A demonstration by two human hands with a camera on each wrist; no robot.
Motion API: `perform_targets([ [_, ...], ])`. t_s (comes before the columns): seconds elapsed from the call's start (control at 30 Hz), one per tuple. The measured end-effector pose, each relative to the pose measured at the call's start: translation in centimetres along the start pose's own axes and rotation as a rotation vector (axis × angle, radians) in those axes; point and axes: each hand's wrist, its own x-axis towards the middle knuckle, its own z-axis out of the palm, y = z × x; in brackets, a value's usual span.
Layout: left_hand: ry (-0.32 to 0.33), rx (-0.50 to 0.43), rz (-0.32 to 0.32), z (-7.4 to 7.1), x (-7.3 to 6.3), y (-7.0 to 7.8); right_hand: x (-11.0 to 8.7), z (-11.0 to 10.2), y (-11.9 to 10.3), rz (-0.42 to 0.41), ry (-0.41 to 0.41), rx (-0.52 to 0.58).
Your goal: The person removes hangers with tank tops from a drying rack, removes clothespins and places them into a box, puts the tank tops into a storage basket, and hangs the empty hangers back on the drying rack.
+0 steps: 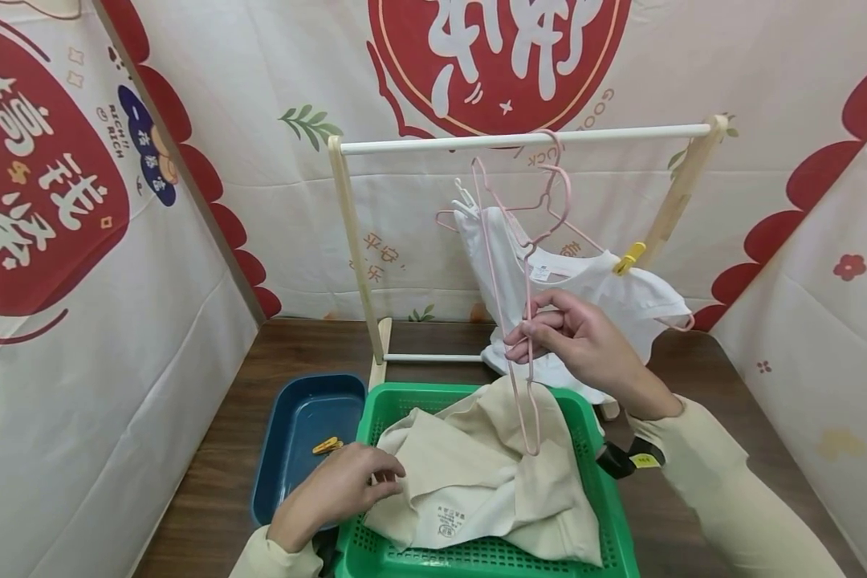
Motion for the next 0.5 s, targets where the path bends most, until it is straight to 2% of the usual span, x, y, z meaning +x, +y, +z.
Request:
perform_targets([
  [0.17, 0.153, 0.071, 0.0, -0.1, -0.2, -0.2, 0.5, 0.0, 0.0, 0.008, -0.007, -0.008],
  [0.27, 0.247, 0.124, -0.022, -0.1, -0.3, -0.5, 1.0, 0.0, 0.0, -0.008, -0.024, 0.005],
  [0.5, 0.4, 0.158, -0.089, 0.2, -0.1, -1.3, 1.9, -0.2, -0.6, 0.022, -0.025, 0.021],
])
